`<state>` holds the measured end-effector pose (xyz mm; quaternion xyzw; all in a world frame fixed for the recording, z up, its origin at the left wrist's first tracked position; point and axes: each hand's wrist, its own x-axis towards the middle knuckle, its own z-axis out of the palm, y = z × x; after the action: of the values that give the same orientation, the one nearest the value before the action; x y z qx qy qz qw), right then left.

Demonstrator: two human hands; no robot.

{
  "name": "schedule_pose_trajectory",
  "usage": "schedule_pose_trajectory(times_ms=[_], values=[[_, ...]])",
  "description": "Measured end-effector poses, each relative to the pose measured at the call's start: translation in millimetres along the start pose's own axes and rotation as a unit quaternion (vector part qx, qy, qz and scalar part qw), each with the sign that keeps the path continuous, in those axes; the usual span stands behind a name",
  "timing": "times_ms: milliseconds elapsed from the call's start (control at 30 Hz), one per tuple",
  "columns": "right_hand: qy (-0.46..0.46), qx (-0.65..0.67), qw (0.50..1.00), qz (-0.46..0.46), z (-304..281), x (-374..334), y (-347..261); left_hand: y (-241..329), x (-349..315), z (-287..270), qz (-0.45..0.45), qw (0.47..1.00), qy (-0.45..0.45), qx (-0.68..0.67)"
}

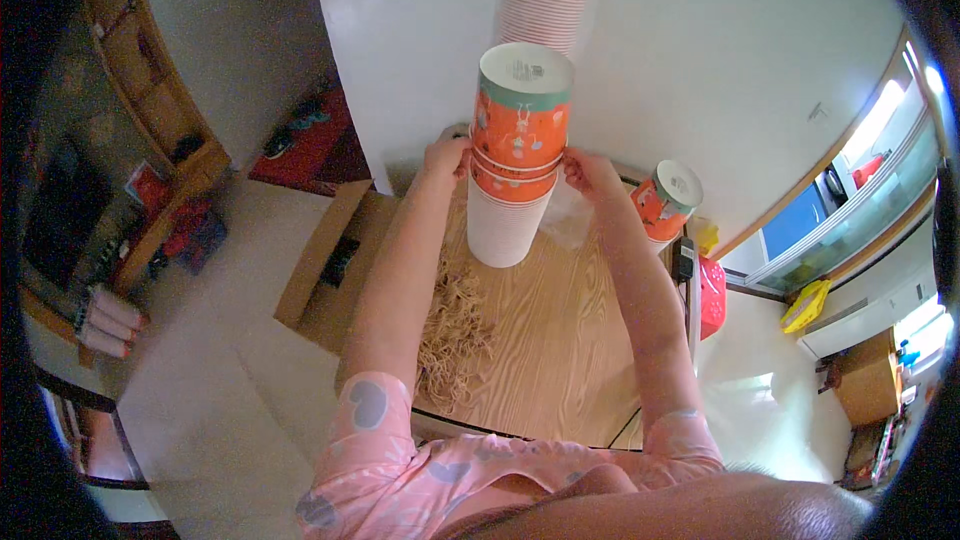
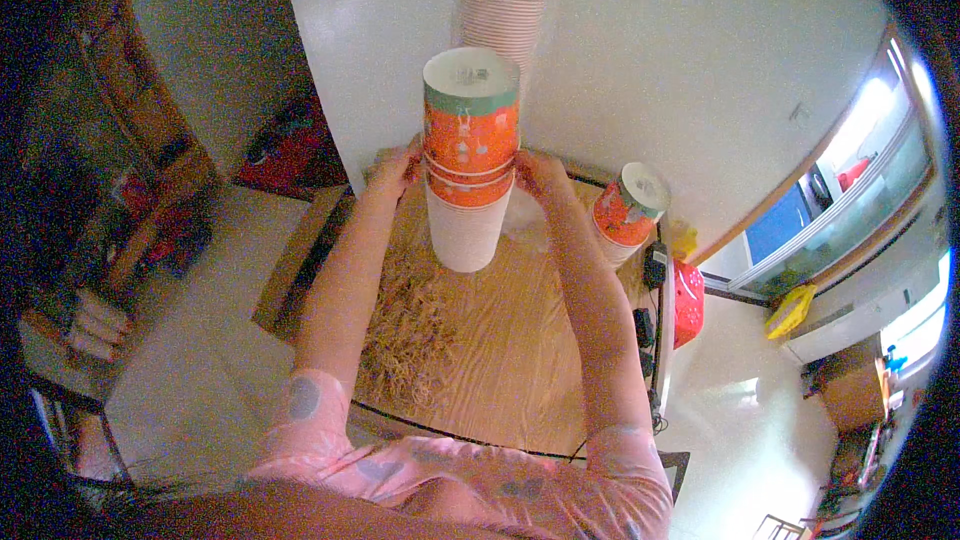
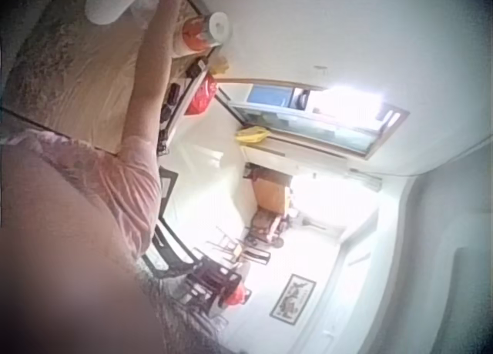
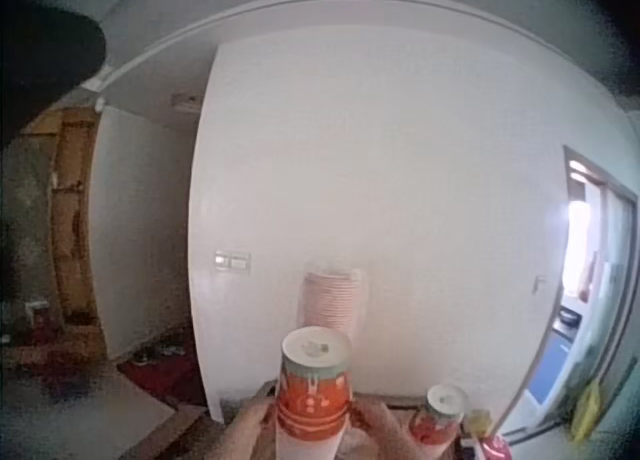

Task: Manually placing shredded wood wool filler material into paper cups as part of a packaging process.

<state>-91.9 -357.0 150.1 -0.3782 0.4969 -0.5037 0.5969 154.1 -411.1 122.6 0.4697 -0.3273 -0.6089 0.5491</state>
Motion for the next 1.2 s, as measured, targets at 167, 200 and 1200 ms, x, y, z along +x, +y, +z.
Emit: schedule_pose_trajectory(times_ms=[167,200,1200], values=[[-0.031,0.018,0.999,-0.005,2.5,12.0,-6.4,30.9,-14.5,-4.2,0.01,1.0,-0.015,0.0],[-0.033,0.018,0.999,-0.003,6.3,10.6,-8.5,35.1,-17.5,-3.7,0.027,0.999,-0.018,-0.005],[-0.011,-0.414,0.9,-0.135,-111.9,-310.1,222.7,-268.1,-252.1,-185.3,0.058,0.927,0.122,0.349]])
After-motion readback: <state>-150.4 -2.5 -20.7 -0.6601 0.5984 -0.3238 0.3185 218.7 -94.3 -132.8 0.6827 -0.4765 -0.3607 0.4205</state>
